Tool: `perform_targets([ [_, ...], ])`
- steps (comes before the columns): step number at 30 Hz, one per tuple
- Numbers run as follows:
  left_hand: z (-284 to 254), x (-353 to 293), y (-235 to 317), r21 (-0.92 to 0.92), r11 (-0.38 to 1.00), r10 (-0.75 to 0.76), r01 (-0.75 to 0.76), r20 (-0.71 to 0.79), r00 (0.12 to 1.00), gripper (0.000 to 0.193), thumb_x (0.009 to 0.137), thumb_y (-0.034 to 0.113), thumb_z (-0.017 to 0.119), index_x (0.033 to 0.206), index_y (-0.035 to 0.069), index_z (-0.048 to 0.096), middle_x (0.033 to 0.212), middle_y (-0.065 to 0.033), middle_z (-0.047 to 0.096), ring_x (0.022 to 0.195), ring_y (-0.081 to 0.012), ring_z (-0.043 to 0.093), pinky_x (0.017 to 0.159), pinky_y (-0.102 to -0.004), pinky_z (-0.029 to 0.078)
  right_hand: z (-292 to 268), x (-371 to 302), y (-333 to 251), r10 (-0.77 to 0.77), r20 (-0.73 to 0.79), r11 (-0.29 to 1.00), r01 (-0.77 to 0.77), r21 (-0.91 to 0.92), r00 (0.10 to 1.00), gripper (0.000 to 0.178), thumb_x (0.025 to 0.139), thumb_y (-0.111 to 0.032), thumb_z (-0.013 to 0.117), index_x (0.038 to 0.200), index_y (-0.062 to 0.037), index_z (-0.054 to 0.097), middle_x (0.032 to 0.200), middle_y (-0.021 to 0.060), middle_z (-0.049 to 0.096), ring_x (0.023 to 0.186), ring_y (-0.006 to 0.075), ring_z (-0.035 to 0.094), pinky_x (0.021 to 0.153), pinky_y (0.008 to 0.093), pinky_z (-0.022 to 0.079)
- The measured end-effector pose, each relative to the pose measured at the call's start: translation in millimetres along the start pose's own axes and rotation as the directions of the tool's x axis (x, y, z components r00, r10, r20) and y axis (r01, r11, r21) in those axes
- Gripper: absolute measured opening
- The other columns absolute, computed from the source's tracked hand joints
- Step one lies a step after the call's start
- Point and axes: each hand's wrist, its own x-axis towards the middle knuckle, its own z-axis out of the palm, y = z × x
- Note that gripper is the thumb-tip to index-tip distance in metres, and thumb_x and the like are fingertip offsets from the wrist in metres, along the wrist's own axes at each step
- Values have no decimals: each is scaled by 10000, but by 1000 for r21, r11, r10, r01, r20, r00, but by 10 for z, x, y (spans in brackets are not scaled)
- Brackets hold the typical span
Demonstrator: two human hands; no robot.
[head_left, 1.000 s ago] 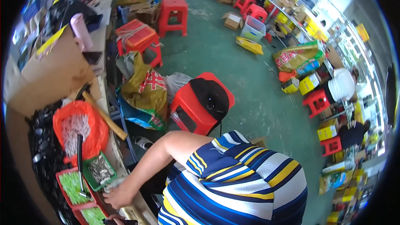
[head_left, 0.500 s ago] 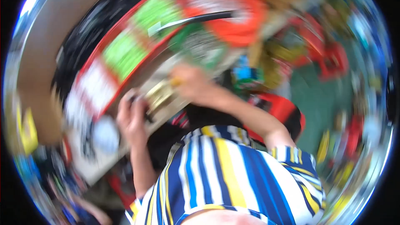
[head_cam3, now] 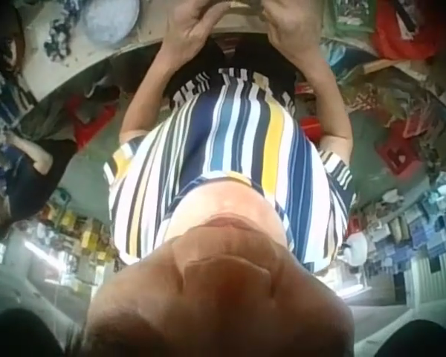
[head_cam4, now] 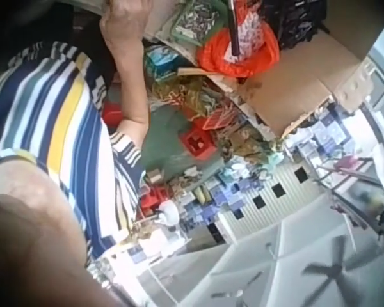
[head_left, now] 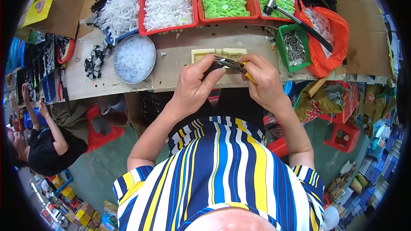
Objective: Assembling small plastic components with metal pins using a hammer and pliers.
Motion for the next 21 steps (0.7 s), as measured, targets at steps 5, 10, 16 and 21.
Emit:
perform_targets([
  [5,-61,-22,-58,-149,978,-122,145,149,981,260,995,224,598,1034,-33,592,703,-49,570,608,-125,486,590,-273,433,1,-73,35,-51,45,992,55,-112,998,126,697,61,579,798,-8,551,936,120,620,855,307,611,700,407,436],
  [10,-121,-16,-64,-601,608,-218,519,502,837,329,976,299,617,993,-30,607,664,-33,517,559,-105,475,502,-243,373,-40,-120,47,-78,84,995,82,-54,993,163,685,74,574,825,-7,562,924,121,623,849,309,616,695,402,440],
  [16,-86,-118,-91,-723,264,-30,638,655,755,354,969,327,614,988,-25,597,654,-30,489,552,-102,460,468,-250,378,-45,-130,-30,-121,95,991,115,68,988,181,672,47,600,839,-16,567,942,110,628,882,299,630,717,393,441],
  [21,-313,-332,-176,-676,367,-195,639,616,763,294,999,263,573,1029,-26,614,684,-28,524,566,-101,513,522,-243,425,25,-29,-10,-152,183,988,148,36,971,172,690,21,613,849,-37,582,977,103,631,924,286,626,766,384,433],
])
